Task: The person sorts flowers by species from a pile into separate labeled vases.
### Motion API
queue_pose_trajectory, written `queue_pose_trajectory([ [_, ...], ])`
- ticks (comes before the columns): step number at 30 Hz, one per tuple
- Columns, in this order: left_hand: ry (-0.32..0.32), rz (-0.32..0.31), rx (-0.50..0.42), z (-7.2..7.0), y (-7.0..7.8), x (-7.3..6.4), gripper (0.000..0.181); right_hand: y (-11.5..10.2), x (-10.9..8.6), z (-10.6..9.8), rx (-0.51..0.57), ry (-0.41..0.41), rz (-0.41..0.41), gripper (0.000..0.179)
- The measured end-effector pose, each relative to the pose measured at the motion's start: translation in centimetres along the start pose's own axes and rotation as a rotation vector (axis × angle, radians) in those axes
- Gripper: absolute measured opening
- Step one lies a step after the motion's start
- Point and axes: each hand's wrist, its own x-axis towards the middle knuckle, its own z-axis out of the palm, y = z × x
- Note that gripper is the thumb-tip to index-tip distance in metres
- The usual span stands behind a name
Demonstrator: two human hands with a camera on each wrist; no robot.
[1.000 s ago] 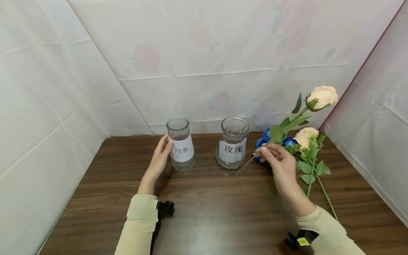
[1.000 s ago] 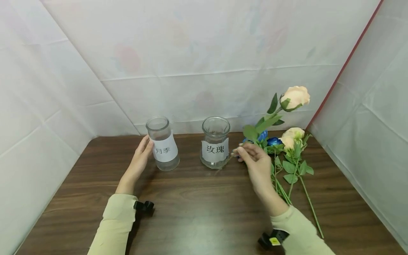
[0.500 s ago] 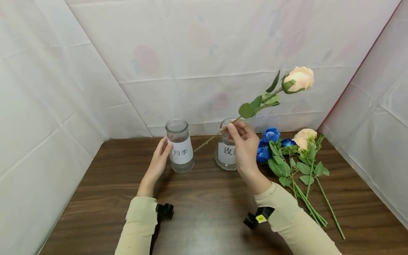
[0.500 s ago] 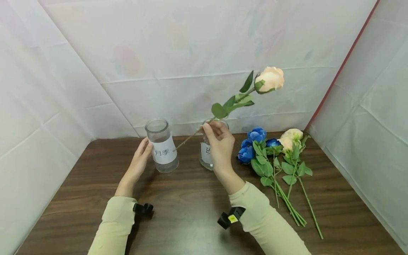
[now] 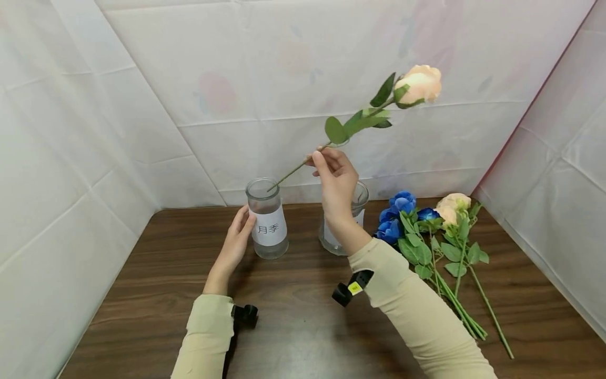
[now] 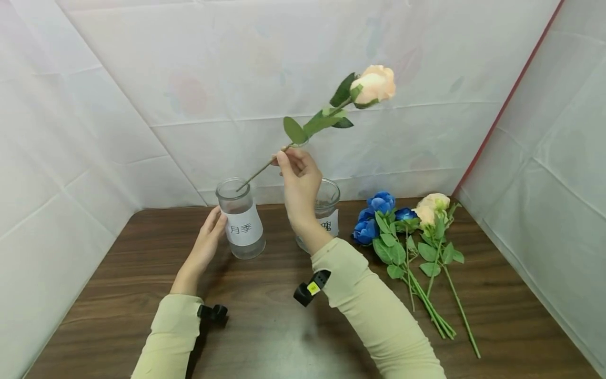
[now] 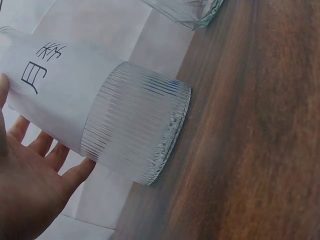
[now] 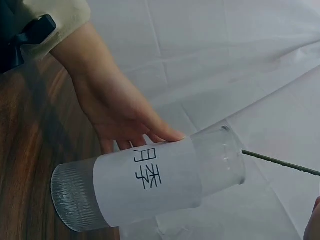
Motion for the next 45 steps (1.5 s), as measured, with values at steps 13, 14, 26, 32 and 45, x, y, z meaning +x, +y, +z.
queue_pose_trajectory([
  [13,0.0,0.001,-0.025,0.0,0.1,0.0,0.055,4.5,-2.4,2.6,-0.103,-0.024,0.182,0.012],
  [14,-0.001,0.0,-0.025,0.0,0.1,0.0,0.055,4.7,-2.6,2.6,-0.114,-0.025,0.192,0.013],
  [26,-0.003,-0.009,-0.029,0.1,0.4,0.0,0.055,6.1,-3.5,3.1,-0.311,-0.022,0.227,0.023],
  [32,-0.007,-0.006,-0.035,0.0,0.2,0.1,0.054,6.5,-3.3,3.1,-0.333,-0.033,0.215,0.02],
  [45,-0.016,-0.003,-0.029,-0.1,0.1,0.0,0.057,6.2,-4.1,1.7,-0.323,-0.108,0.324,0.024],
])
